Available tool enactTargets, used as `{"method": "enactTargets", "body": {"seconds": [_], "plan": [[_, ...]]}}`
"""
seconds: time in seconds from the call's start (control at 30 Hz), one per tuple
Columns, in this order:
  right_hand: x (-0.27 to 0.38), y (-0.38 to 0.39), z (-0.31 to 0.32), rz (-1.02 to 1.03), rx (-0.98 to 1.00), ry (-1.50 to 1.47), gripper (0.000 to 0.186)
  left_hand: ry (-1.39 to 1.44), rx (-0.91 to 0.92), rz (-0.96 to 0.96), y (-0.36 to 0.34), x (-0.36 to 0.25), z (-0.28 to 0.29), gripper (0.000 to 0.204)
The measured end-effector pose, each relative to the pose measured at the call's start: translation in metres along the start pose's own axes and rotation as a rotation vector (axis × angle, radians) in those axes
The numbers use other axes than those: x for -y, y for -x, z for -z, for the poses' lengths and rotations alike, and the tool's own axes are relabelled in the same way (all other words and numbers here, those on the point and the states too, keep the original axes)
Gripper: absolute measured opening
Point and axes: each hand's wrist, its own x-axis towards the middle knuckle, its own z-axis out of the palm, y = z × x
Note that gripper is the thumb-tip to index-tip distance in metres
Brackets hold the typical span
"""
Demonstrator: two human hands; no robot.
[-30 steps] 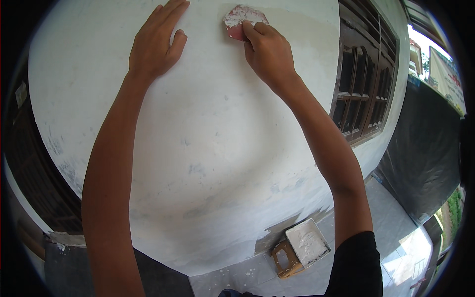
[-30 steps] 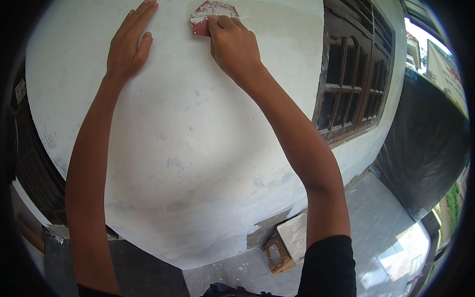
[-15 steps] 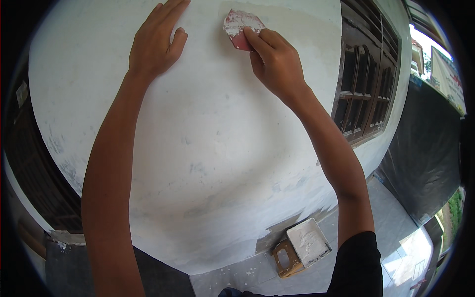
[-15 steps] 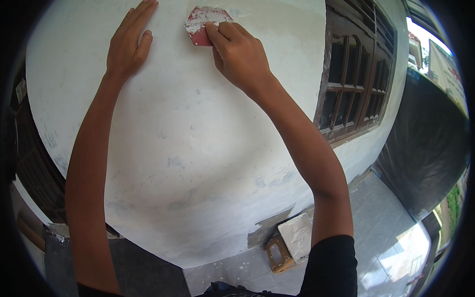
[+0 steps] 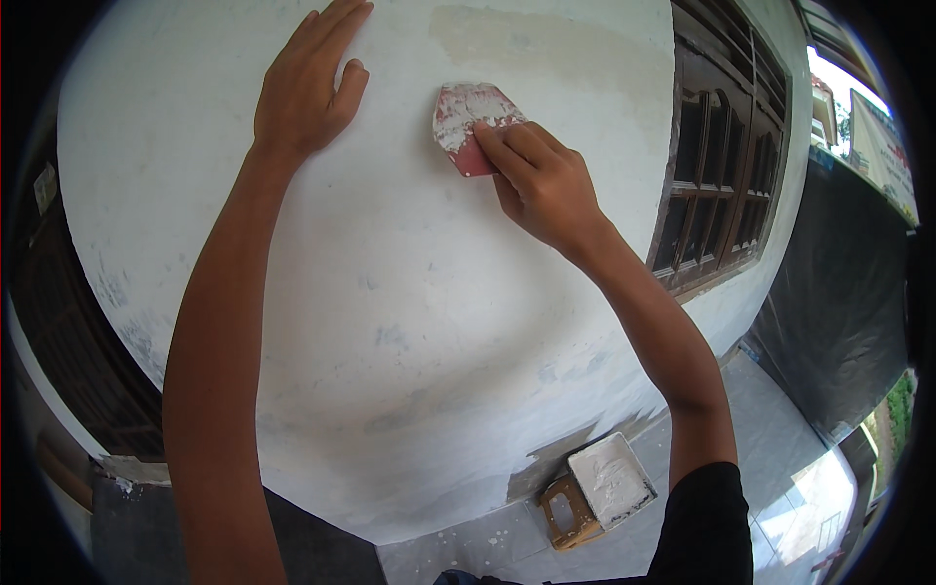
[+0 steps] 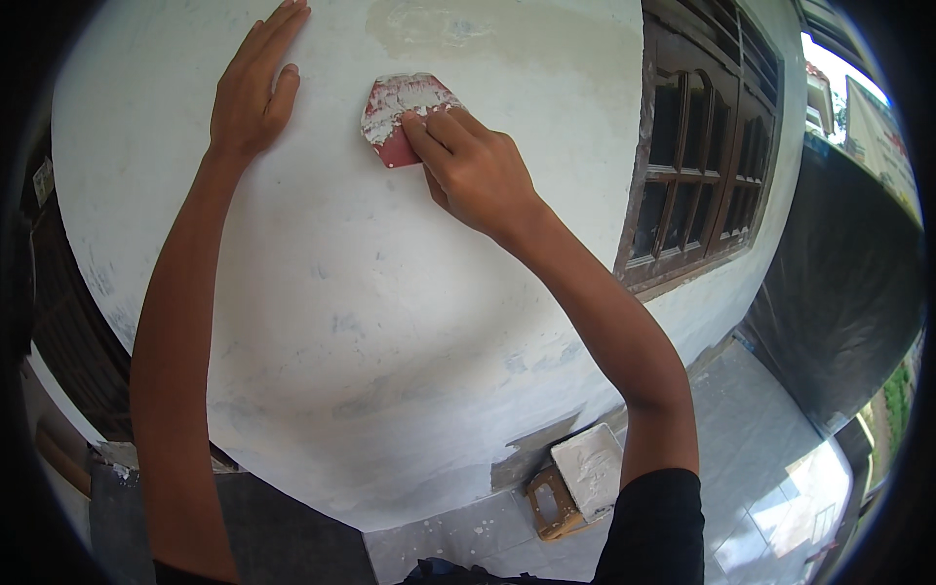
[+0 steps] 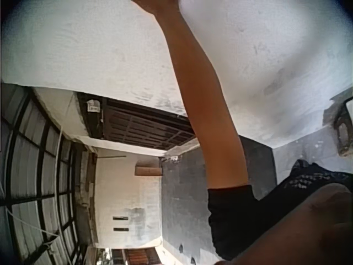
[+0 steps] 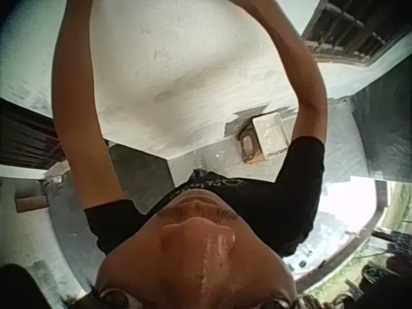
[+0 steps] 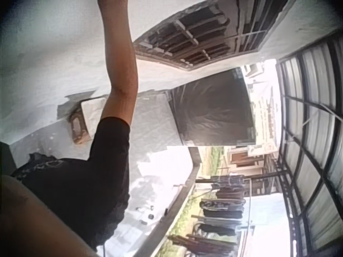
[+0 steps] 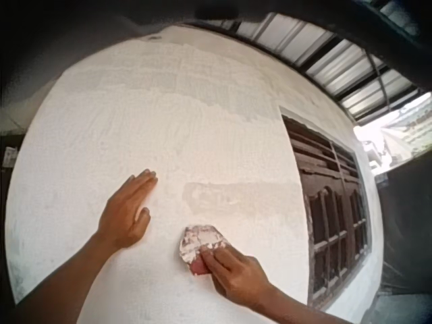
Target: The person applies plaster mix to an exterior wall using a hand scraper.
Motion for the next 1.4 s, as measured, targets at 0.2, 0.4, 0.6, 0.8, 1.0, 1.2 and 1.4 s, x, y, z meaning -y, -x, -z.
{"method": "enactTargets", "body": {"seconds": [0.2, 0.4, 0.6, 0.8, 1.0, 1.2, 1.4], "plan": [[-0.012, -0.037, -0.004, 0.017, -0.101, 0.053, 0.043, -0.006, -0.027, -0.021, 0.0, 0.004, -0.001, 0.064], [-0.038, -0.043, -0.03, 0.059, -0.079, 0.133, 0.04, 0.021, 0.015, 0.016, 0.0, -0.003, 0.002, 0.064], [-0.013, -0.011, -0.03, 0.023, 0.013, 0.076, 0.041, -0.012, 0.017, 0.011, -0.001, 0.0, 0.002, 0.063], [-0.001, -0.011, -0.022, 0.036, -0.026, 0.006, 0.043, 0.005, 0.002, 0.002, 0.001, 0.001, 0.001, 0.062], [-0.022, -0.036, -0.038, 0.008, -0.022, 0.104, 0.043, -0.009, 0.001, -0.002, 0.001, 0.001, 0.001, 0.062], [-0.006, -0.009, -0.039, -0.013, 0.021, 0.024, 0.041, 0.004, 0.003, -0.009, 0.0, 0.001, 0.0, 0.063], [0.024, 0.002, -0.018, -0.027, 0.051, -0.093, 0.042, -0.027, 0.02, 0.002, 0.002, 0.005, 0.0, 0.064]]}}
